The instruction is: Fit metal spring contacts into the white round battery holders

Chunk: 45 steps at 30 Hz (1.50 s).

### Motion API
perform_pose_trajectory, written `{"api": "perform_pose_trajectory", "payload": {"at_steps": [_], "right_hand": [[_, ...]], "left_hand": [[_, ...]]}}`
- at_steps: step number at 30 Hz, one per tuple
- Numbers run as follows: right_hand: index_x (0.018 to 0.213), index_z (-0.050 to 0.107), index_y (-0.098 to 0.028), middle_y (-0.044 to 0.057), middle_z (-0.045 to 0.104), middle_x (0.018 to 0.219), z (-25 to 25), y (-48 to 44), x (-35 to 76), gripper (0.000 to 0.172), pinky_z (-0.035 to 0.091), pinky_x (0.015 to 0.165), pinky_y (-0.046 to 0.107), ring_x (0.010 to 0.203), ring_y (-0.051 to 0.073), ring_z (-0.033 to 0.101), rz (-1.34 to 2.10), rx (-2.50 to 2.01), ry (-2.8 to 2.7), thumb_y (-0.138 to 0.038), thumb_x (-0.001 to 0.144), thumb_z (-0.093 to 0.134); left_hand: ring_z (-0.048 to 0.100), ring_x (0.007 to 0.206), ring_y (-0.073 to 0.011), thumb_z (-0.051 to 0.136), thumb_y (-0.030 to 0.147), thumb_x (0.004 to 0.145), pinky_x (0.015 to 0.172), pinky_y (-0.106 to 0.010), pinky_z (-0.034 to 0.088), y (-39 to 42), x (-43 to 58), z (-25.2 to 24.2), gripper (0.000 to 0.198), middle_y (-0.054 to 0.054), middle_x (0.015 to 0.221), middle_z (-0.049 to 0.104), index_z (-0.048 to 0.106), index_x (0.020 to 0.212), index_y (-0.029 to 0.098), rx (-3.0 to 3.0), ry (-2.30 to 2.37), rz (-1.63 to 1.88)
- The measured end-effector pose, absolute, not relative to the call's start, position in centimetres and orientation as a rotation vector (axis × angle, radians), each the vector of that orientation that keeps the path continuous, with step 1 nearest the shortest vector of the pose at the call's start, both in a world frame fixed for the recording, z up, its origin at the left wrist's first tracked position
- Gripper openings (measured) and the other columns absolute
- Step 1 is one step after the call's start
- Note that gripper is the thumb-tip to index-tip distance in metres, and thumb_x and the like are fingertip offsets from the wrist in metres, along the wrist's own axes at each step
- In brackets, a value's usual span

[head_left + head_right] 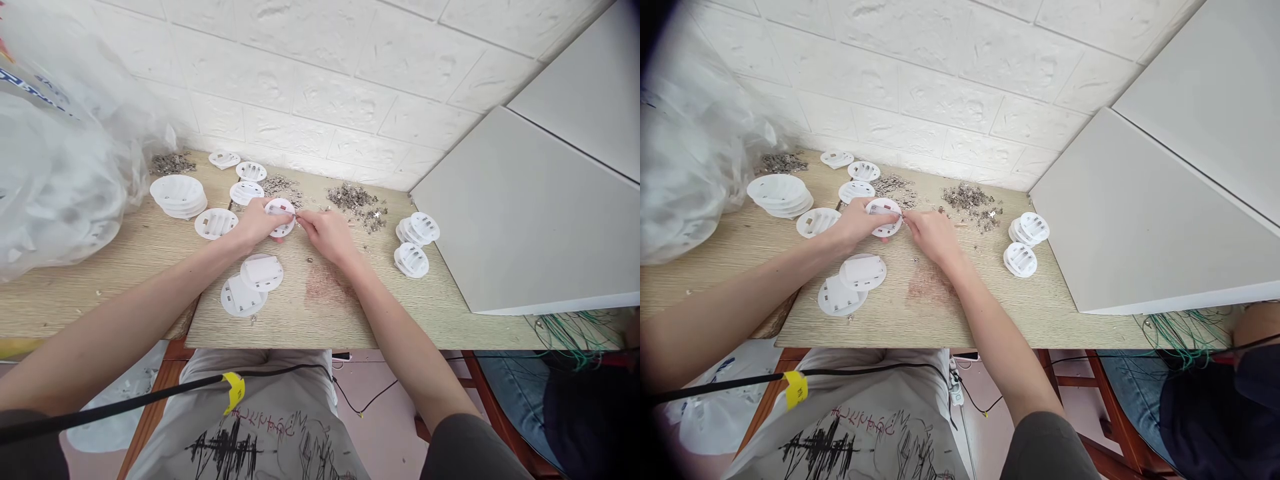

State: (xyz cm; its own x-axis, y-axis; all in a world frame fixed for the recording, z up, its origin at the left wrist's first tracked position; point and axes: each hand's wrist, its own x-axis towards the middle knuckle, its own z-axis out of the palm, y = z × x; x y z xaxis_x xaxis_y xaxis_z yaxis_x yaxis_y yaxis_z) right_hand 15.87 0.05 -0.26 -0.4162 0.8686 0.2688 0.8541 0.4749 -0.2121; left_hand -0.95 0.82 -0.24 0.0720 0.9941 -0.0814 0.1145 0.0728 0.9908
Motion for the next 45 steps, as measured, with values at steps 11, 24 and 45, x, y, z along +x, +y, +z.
{"api": "perform_pose_trajectory", "payload": {"at_steps": [11,24,45], "right_hand": [[0.091,0.070,-0.020,0.005,0.070,0.080,-0.28,0.16,16.10,0.032,0.027,0.063,0.029,0.070,0.019,0.057,0.031,-1.440,-2.413,-0.028,0.101,0.040],[0.101,0.072,-0.020,0.006,0.071,0.082,-0.54,0.22,16.13,0.032,0.027,0.063,0.028,0.071,0.019,0.058,0.085,-1.437,-2.376,-0.029,0.101,0.041],[0.089,0.070,-0.020,0.005,0.068,0.076,-0.60,0.11,15.94,0.033,0.026,0.062,0.029,0.067,0.018,0.055,0.043,-1.442,-2.366,-0.028,0.100,0.040]], "left_hand": [[0.061,0.071,-0.0202,0.079,0.030,0.055,0.048,-0.026,0.053,0.87,-0.89,-0.24,0.030,-0.008,0.081,0.069,0.070,0.079,0.014,1.248,1.286,1.059],[0.061,0.072,-0.0192,0.079,0.030,0.055,0.048,-0.024,0.052,0.76,-0.87,-0.19,0.030,-0.008,0.080,0.068,0.070,0.078,0.015,1.248,1.294,1.063],[0.060,0.069,-0.0181,0.075,0.025,0.060,0.056,-0.028,0.054,0.51,-0.69,-0.04,0.020,-0.005,0.073,0.065,0.066,0.075,0.016,1.253,1.275,1.058]]}}
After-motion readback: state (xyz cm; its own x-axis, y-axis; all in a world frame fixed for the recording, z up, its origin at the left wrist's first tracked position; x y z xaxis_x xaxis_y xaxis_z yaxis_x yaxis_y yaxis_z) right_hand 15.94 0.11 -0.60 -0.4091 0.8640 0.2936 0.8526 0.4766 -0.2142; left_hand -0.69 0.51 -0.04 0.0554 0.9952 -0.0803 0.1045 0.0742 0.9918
